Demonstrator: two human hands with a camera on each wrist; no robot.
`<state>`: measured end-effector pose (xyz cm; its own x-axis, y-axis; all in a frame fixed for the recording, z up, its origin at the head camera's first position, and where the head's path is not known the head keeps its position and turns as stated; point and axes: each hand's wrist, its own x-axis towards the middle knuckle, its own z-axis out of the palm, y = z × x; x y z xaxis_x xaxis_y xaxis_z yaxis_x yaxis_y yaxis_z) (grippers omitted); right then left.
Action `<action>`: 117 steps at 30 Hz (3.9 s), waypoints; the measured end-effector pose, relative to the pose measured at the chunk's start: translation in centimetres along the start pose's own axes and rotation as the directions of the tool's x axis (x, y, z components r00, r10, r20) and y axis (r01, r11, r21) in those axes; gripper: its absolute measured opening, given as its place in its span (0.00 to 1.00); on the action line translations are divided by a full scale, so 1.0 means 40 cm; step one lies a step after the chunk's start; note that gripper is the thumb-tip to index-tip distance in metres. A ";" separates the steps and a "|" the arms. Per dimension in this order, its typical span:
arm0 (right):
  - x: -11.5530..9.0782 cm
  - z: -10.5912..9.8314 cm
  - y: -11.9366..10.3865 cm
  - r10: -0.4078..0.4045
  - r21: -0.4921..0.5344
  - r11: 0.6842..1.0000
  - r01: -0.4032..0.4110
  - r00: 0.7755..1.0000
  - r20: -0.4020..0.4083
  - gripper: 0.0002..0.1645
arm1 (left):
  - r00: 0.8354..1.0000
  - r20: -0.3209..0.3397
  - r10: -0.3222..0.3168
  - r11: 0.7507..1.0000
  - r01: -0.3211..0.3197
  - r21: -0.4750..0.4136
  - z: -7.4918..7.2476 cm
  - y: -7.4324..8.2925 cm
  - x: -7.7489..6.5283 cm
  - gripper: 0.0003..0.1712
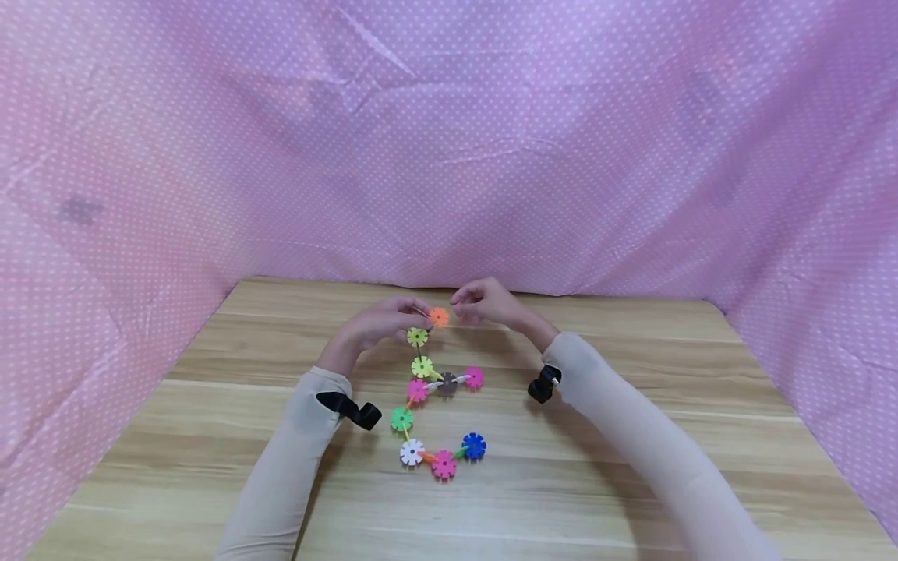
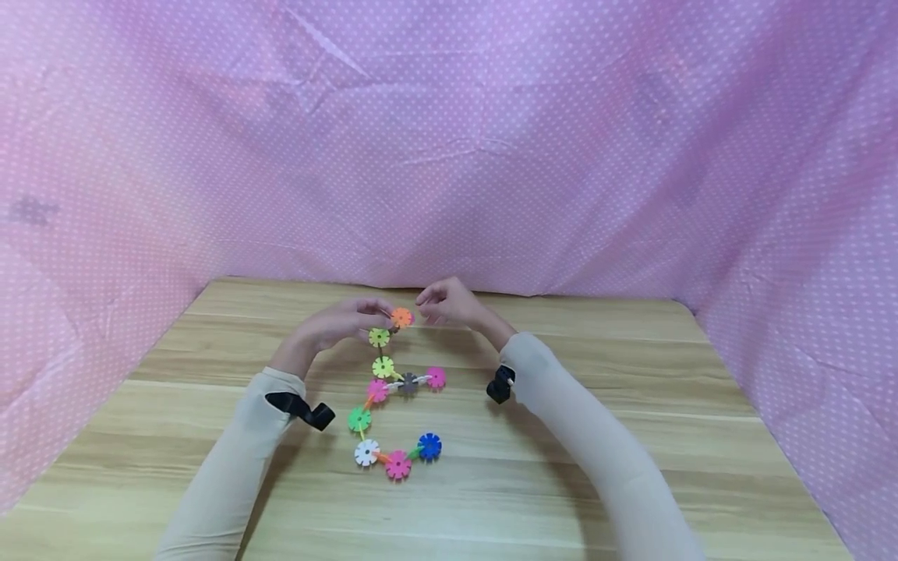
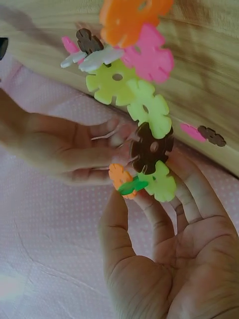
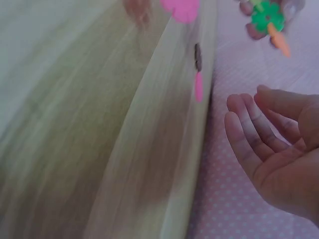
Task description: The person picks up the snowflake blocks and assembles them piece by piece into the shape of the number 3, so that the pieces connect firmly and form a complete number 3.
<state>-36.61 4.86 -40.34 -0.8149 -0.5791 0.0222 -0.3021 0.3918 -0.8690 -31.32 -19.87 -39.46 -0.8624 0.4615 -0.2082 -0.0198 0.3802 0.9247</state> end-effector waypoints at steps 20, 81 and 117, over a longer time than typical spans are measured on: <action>0.101 0.070 0.023 0.037 -0.352 0.936 0.021 0.987 0.158 0.18 | 1.000 -0.009 0.001 0.999 -0.001 -0.037 -0.003 0.002 -0.006 0.14; -0.109 0.037 -0.013 -0.191 0.106 0.968 0.229 0.938 -0.289 0.04 | 0.994 -0.100 0.034 0.948 -0.063 -0.312 0.097 0.006 0.036 0.09; -0.111 0.053 -0.012 -0.231 0.103 0.953 0.285 0.904 -0.359 0.04 | 0.982 -0.158 0.106 0.927 -0.155 -0.342 0.099 0.014 0.040 0.05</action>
<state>-31.78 5.72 -41.07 -0.8446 -0.3572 0.3988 -0.4692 0.1353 -0.8727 -30.71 -15.77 -40.55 -0.9285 0.3671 -0.0557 -0.0572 0.0069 0.9983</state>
